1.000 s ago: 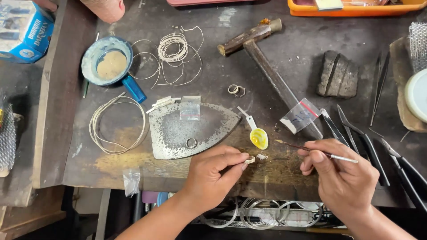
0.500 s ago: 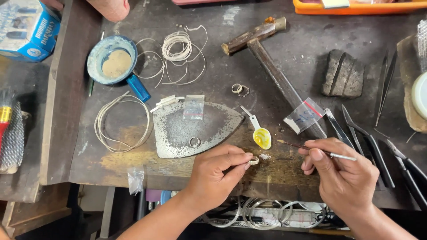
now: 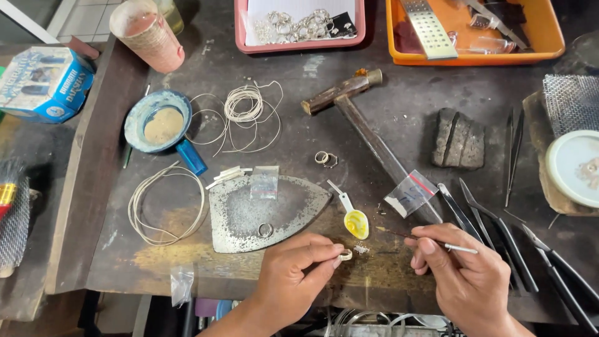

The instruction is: The person holds a small metal ring in the left hand and uses a small brush in the right hand to apply a yellow paste from a spoon onto the ring. The action is repeated multiple times throughout the clip.

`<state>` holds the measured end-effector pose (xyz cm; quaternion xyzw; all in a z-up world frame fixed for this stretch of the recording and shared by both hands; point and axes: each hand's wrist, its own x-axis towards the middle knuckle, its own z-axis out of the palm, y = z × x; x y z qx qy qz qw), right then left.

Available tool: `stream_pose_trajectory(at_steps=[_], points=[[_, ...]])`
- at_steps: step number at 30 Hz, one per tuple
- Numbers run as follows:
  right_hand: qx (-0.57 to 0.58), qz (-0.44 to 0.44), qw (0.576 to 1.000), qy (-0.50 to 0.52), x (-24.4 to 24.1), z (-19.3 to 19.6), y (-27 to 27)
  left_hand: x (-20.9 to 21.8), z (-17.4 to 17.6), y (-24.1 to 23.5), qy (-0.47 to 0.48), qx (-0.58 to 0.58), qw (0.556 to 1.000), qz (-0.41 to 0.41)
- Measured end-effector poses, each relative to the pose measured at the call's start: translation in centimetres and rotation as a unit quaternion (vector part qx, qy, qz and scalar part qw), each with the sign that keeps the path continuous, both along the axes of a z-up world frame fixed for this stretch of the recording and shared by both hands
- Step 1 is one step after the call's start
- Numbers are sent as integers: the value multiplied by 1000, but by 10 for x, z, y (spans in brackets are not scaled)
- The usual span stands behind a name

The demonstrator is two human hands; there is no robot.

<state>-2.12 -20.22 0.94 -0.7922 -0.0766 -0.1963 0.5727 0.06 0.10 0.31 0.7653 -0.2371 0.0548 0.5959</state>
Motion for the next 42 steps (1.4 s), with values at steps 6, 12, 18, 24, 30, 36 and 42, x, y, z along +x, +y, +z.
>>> stream_pose_trajectory(at_steps=[6,12,18,24,30,36,42], points=[[11,-21,1000,20,-1,-1,2,-1,2,1,-1,-10,1000,1],[38,-64,997,33,0,4,10,0,0,2,59,-6,998,11],[85,-72,993,26,2,-7,8,1,-3,3,53,-16,998,7],[59,-83,994,32,1,-5,9,1,0,4,57,-27,998,-2],[53,-69,995,50,-3,-3,8,-2,1,3,78,-32,996,-9],[199,-12,973,117,0,-2,3,2,1,5,17,-8,1000,-16],[158,-67,967,190,16,17,22,2,0,5,29,-2,999,-25]])
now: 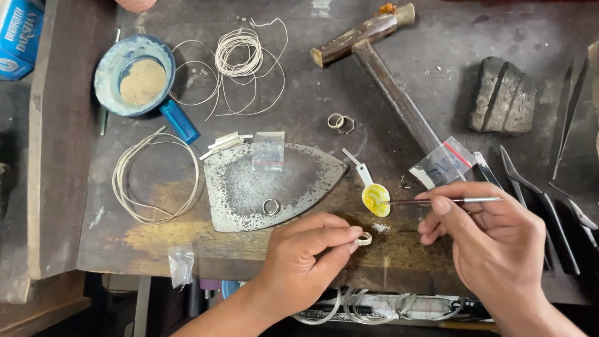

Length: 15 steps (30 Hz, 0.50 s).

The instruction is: The person holds a small metal ring in the left hand and uses a small brush in the right hand to apply a yellow paste from a spoon onto the ring. The action is repeated multiple times throughout the clip.

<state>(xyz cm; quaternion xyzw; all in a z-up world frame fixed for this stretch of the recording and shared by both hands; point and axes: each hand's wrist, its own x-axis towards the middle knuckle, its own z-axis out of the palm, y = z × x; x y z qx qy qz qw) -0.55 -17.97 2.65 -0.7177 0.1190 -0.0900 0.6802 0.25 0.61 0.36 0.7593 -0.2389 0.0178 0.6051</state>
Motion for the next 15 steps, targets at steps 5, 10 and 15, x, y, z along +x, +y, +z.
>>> stream_pose_trajectory(at_steps=[5,10,15], points=[[-54,-6,999,0,2,-1,4,1,1,0,1,4,1000,-4],[-96,3,995,23,3,2,5,1,2,0,7,8,1000,-5],[-140,8,990,33,3,2,6,1,1,0,6,10,1000,-2]])
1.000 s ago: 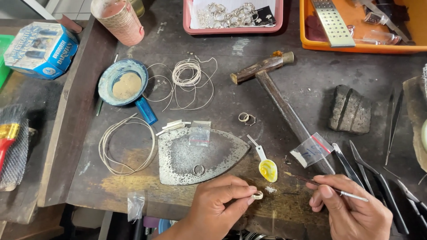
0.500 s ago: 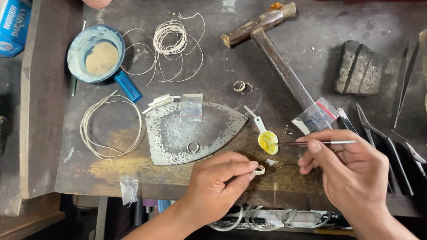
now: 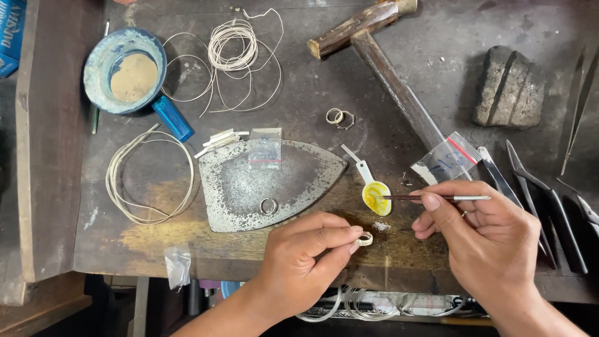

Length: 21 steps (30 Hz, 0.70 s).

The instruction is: The person holds a small metal ring in the left hand and uses a small brush in the right hand to apply a yellow paste from a spoon onto the ring. The action is repeated multiple times throughout the clip.

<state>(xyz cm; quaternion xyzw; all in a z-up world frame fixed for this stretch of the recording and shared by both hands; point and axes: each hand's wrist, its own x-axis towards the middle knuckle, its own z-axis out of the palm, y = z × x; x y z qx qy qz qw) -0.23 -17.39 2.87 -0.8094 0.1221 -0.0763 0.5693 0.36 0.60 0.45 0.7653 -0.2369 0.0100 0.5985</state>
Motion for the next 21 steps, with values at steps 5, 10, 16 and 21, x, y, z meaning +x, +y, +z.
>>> stream_pose_trajectory(at_steps=[5,10,16,21], points=[[-29,0,1000,12,0,0,0,1,2,0,-3,-3,1000,-1],[-20,-1,1000,11,0,0,0,0,1,0,0,-4,1000,-2],[-26,0,1000,13,0,0,0,0,1,0,-1,-3,1000,0],[-20,-6,1000,4,0,-2,-1,0,1,-1,-2,-7,1000,2]])
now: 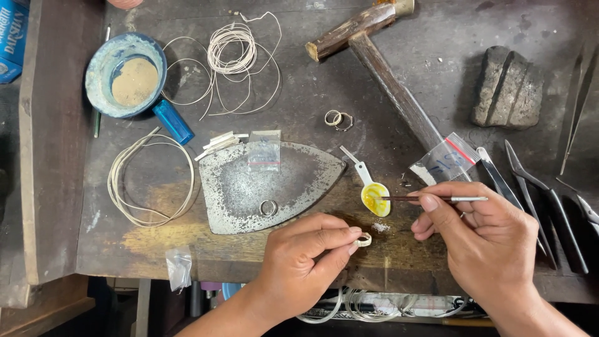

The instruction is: The person holds a small metal ring in the left hand and uses a small brush in the right hand to apply a yellow paste from a spoon onto the ring. The action is repeated multiple times throughout the clip.

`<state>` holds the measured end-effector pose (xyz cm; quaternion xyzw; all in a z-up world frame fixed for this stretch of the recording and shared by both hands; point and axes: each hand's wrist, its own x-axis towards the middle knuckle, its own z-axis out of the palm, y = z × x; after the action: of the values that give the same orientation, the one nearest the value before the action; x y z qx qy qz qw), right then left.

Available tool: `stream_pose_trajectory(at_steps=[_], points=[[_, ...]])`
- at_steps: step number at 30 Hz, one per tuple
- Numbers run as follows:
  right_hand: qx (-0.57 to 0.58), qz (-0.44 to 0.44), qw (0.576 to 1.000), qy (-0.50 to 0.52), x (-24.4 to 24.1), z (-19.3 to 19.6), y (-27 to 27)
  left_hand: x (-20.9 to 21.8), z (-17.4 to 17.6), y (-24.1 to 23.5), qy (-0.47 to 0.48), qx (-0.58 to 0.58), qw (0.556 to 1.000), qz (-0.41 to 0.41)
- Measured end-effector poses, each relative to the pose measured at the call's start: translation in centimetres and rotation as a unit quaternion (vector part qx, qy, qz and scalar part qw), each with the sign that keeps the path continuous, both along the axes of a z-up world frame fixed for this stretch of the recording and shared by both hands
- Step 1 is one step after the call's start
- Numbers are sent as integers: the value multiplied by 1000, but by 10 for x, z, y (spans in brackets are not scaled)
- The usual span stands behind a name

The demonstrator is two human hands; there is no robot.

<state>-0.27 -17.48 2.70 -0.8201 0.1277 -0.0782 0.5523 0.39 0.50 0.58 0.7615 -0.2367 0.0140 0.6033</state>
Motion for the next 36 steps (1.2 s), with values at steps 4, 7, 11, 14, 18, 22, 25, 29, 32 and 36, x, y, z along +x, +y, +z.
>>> stream_pose_trajectory(at_steps=[4,7,11,14,18,22,25,29,32,36], points=[[-13,-1,1000,-9,0,2,1,0,0,0,-3,-1,1000,1],[-15,3,1000,-13,0,2,0,1,0,-1,-9,-2,1000,-2],[0,3,1000,-16,-1,2,0,0,-2,-2,-17,5,1000,4],[4,5,1000,-26,-2,2,-1,0,-2,-3,-31,14,999,9],[56,11,997,-51,-3,-4,-3,2,-1,-5,-37,20,999,2],[69,6,996,-48,-4,-7,-6,0,-2,-6,-22,29,999,3],[80,12,996,-44,-4,-8,-7,0,-1,-6,-29,41,999,15],[86,20,995,-42,-4,-8,-10,0,-1,-7,-19,45,998,26],[115,17,992,-39,-8,-6,-13,0,-3,-8,-23,47,998,33],[207,11,977,-53,-19,-7,-16,-1,1,-6,-29,50,998,26]])
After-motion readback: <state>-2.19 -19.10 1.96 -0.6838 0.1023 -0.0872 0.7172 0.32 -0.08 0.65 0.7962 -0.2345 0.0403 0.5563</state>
